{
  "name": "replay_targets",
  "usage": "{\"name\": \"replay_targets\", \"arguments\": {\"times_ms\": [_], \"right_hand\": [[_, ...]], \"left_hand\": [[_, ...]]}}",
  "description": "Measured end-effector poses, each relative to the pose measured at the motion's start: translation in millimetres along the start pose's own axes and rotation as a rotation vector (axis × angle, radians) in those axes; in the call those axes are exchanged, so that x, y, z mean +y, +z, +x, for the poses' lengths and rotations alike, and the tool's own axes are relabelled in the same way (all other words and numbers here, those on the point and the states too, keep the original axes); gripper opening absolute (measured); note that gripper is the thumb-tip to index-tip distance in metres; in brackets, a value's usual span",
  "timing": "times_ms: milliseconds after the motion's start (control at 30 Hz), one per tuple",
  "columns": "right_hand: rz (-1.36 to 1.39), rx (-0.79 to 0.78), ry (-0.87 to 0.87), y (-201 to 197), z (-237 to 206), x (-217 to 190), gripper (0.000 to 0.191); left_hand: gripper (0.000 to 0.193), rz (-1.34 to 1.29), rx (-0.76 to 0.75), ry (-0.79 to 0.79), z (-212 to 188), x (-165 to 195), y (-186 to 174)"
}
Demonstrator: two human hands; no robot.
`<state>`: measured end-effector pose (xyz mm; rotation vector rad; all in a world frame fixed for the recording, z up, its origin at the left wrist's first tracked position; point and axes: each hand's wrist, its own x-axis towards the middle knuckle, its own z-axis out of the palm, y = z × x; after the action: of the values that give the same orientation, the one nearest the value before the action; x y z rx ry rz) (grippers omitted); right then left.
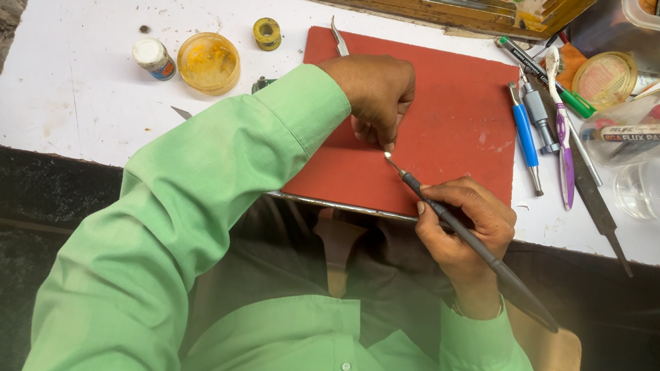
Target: The person uses a soldering iron to work on a small green circuit board, then wipes it with a toothbrush and scrapes it with a blue-handled tool. They remove a small component, tin its leads with solder, and place it back on the board.
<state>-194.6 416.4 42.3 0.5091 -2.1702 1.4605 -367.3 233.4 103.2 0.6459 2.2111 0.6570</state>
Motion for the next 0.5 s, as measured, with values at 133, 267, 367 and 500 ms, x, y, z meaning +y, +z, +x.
{"name": "replay_targets", "arguments": {"times_ms": [133,267,367,500], "right_hand": [[-0.011,-0.003,-0.006,-0.4,0.8,-0.5,0.016],[-0.02,-0.002,0.014,-0.1,1.5,-1.6,0.016],[-0.009,-0.002,0.033,0.8,2.4,-2.2,0.016],[-0.01,0.001,-0.001,2.1,4.0,-2.3,0.016]], "left_hand": [[0.021,-0.005,0.002,0.01,0.1,0.1,-0.1],[0.022,-0.004,0.003,0.009,0.1,0.8,0.2],[0.022,-0.008,0.003,0.009,-0.3,1.1,-0.4],[0.021,0.0,0.004,-0.003,-0.8,2.0,-0.3]]}}
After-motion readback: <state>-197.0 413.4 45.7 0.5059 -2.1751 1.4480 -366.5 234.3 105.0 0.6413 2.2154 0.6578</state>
